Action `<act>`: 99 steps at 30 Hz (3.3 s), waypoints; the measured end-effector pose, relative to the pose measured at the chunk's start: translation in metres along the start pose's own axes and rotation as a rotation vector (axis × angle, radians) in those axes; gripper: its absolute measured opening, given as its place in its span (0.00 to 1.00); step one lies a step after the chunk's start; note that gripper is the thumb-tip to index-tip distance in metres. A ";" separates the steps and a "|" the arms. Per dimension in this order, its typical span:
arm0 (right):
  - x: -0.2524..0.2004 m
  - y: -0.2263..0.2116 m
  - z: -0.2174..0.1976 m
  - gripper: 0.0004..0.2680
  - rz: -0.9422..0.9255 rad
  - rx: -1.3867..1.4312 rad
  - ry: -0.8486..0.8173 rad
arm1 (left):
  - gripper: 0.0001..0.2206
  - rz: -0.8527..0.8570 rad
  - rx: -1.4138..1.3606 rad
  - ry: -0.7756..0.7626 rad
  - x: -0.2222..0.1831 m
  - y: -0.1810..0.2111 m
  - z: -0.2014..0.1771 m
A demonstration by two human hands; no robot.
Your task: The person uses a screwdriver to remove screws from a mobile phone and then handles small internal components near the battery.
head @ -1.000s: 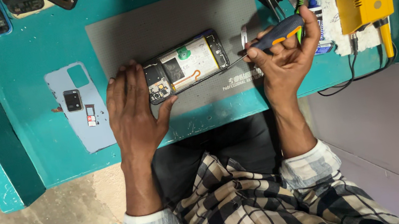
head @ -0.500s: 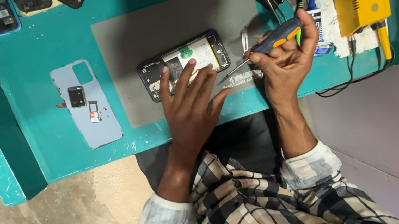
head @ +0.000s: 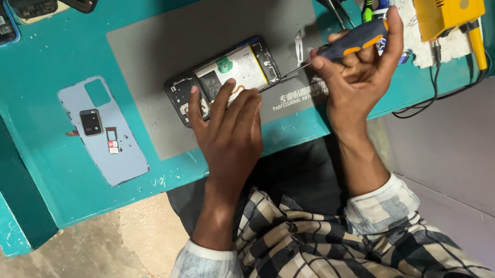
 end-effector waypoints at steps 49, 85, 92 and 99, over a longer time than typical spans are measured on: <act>-0.012 0.009 -0.005 0.35 -0.155 -0.152 -0.054 | 0.03 -0.027 0.047 0.081 0.024 0.007 0.019; -0.010 0.006 0.006 0.38 -0.410 -0.350 -0.353 | 0.50 -0.273 -0.037 -0.167 -0.009 -0.064 -0.049; -0.002 -0.007 0.009 0.34 -0.252 -0.264 -0.507 | 0.47 -0.257 0.013 -0.151 -0.014 -0.065 -0.043; 0.022 -0.026 0.029 0.32 -0.290 -0.388 -0.609 | 0.45 -0.241 0.040 -0.145 -0.014 -0.064 -0.043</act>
Point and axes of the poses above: each hand's wrist, its own x-axis towards the middle knuckle, its own z-axis out of the palm, y = z × x, the point moved 1 cm from there along x, towards the middle knuckle, and after that the axes turned 6 degrees about z, right-handed, at the moved point
